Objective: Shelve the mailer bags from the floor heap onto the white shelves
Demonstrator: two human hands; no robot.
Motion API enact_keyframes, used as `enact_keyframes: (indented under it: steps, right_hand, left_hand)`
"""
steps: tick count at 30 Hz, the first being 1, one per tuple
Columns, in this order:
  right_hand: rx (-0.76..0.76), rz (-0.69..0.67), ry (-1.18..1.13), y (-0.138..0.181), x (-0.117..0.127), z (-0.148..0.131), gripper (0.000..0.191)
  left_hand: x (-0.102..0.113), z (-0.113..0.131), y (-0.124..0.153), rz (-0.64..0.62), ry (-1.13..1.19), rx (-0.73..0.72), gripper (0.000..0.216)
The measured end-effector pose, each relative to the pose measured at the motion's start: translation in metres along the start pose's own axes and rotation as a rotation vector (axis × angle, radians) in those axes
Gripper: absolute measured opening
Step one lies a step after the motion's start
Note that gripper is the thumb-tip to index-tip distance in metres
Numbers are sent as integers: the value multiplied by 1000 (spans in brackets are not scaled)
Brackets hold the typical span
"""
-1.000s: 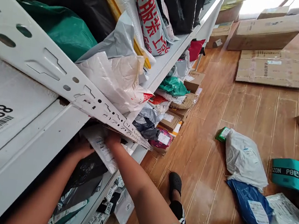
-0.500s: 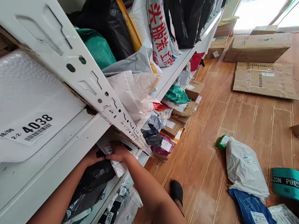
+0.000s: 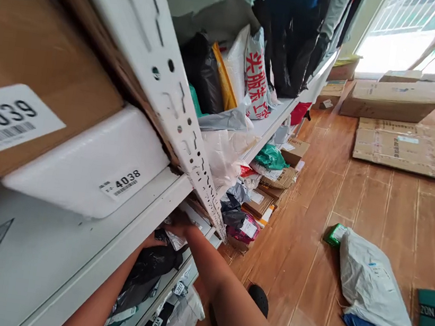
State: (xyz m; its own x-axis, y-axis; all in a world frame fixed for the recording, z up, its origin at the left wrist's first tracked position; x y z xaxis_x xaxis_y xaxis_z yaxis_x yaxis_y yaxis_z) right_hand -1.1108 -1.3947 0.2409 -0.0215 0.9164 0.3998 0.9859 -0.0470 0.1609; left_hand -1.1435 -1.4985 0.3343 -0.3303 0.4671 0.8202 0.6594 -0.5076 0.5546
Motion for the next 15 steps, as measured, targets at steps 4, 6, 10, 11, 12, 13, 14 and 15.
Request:
enact_keyframes:
  steps: [4,6,10,11,12,13,14,15]
  right_hand:
    - [-36,-55,93,15,17,-3,74]
    - [-54,-80,150,22,23,-11,71]
    - [-100,-79,260,31,29,-22,61]
    - [-104,-78,276,31,30,-23,61]
    - [-106,-84,286,31,31,-23,63]
    - [-109,-90,292,32,30,-21,66]
    - [-110,-95,296,32,30,-19,69]
    - [-112,-93,300,33,30,-17,70]
  left_hand:
    - [14,23,38,125,94,29,57]
    - [12,32,76,221,135,38,52]
    - [-20,40,160,577,140,-127,39]
    - [-34,37,178,677,113,-176,35]
    - [-49,31,195,756,93,-189,31]
    - [-65,23,210,806,72,-172,29]
    - [-81,12,223,832,55,-117,28]
    - [-97,1,235,846,41,-65,28]
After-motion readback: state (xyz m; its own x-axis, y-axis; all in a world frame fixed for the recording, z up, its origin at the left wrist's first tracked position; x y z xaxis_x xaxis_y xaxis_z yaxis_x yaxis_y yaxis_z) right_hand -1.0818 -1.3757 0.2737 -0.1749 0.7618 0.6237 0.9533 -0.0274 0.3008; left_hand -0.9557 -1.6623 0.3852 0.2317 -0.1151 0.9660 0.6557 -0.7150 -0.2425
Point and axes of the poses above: each hand's wrist, its own y-axis away from the middle knuckle, its own x-axis out of the back of the hand, z = x × y, the point moved 4 cm from there along -y, towards the middle knuckle, and after that the axes turned 4 degrees about -y, right-handed, at the moved point
